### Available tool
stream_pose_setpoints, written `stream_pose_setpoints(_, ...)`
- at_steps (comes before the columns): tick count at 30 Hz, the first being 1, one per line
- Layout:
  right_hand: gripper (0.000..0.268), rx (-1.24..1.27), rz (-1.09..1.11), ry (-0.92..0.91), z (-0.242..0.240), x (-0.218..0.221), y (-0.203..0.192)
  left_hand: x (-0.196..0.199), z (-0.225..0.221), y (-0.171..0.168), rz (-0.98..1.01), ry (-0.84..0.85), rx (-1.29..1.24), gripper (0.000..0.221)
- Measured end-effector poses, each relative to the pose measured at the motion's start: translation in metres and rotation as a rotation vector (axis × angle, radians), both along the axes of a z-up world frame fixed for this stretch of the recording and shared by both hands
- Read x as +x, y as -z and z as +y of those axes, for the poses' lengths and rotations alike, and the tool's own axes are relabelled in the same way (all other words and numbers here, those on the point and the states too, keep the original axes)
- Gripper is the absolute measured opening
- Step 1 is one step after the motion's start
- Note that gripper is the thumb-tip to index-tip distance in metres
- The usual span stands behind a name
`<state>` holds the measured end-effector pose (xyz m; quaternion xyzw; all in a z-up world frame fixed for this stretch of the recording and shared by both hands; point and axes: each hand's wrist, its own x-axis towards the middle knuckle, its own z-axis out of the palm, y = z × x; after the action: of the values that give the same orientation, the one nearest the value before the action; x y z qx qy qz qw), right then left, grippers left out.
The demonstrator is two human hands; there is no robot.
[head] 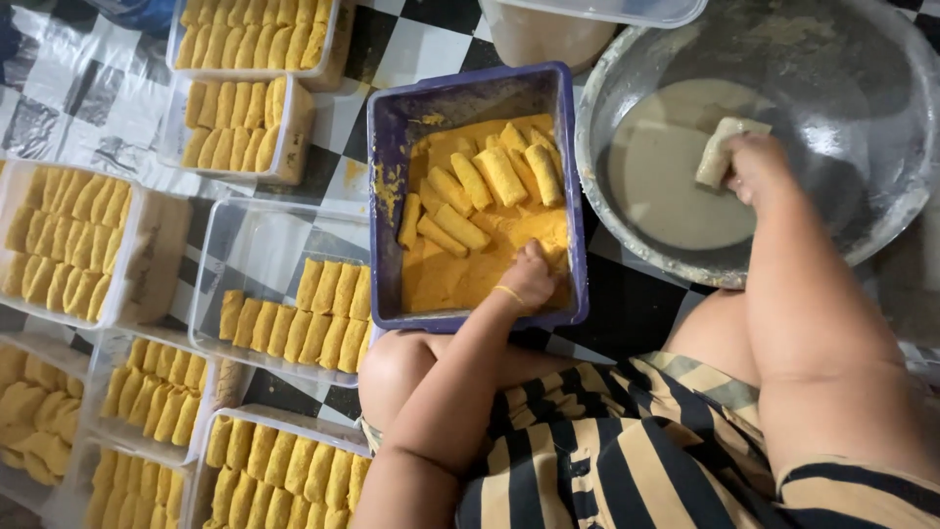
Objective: Coating spring rolls by dipping them in liquid batter and then in yellow powder before placing them in trays.
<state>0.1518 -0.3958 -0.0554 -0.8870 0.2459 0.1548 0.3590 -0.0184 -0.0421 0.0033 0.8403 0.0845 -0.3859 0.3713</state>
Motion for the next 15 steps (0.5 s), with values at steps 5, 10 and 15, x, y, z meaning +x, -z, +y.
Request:
stream_pose_setpoints(5, 0.019, 1.206, -0.088, 0.589, 0.008, 0.017, -0.002, 0.005, 0.006, 0.060, -0.168, 0.042, 0.031, 0.036)
stream_pose_setpoints(10, 0.032, 1.132, -0.246, 0.512, 0.042, -0.001, -0.067, -0.002, 0.043, -0.057, -0.045, 0.107, 0.133, 0.047)
stream_pose_setpoints(15, 0.087, 0.861, -0.219, 0.017, 0.100, -0.064, -0.167, -0.020, 0.136, 0.037, -0.012, -0.196, 0.479, 0.036)
